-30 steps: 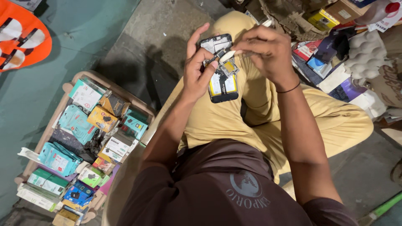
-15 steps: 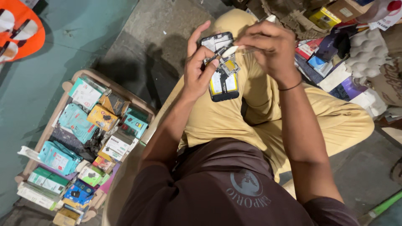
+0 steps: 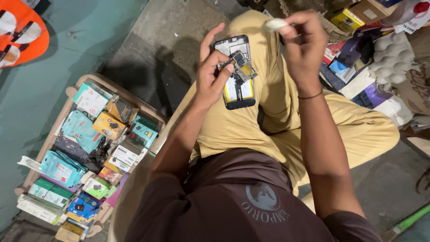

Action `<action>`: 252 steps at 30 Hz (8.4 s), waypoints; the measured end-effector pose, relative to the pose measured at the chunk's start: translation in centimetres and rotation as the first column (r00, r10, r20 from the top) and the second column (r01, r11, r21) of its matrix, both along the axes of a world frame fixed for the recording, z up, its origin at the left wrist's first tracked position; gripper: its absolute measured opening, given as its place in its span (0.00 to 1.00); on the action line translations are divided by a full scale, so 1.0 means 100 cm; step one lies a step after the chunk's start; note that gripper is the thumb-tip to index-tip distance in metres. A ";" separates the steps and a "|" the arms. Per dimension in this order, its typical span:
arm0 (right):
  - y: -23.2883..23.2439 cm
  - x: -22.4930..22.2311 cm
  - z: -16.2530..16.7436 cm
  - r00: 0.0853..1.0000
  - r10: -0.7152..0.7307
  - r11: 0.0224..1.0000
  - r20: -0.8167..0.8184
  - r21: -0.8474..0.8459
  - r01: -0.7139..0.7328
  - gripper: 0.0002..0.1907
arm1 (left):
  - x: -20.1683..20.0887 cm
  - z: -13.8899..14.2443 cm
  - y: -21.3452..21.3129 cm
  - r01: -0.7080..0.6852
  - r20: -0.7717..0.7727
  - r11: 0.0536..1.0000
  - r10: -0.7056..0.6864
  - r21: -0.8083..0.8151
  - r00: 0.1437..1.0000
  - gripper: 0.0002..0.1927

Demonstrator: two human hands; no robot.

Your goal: The person sits with a disassembled smartphone on their lap and works on its exposed internals. They use a small brush to clean the board and battery area, pick at components with a thin metal tool, and pry at the board assembly by hand and with the tool.

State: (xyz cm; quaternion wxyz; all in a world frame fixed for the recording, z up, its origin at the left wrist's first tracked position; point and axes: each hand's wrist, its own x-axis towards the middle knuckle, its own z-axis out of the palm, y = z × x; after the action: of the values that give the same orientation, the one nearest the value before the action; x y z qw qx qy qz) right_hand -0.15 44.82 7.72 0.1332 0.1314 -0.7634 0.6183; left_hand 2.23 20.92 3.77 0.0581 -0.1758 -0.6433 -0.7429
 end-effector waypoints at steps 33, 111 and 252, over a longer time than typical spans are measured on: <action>-0.011 0.021 0.078 0.805 0.560 0.206 -0.194 0.974 0.091 0.21 | 0.001 0.002 -0.001 -0.014 -0.018 0.999 0.014 -0.038 1.000 0.04; -0.033 0.023 0.024 0.889 0.117 0.977 0.443 0.109 -0.183 0.08 | 0.003 0.011 0.001 -0.064 -0.046 0.989 0.058 -0.130 0.997 0.04; -0.038 0.040 0.026 0.800 0.063 0.994 0.597 -0.108 0.003 0.09 | 0.003 0.008 0.004 -0.030 0.023 0.999 0.030 0.012 0.999 0.05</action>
State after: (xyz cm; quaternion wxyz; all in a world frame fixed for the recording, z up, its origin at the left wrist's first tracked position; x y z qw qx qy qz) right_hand 3.88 40.99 10.31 -0.1181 -0.0659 -0.7311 0.6688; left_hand 2.55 21.32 4.60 0.0631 -0.1575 -0.6419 -0.7478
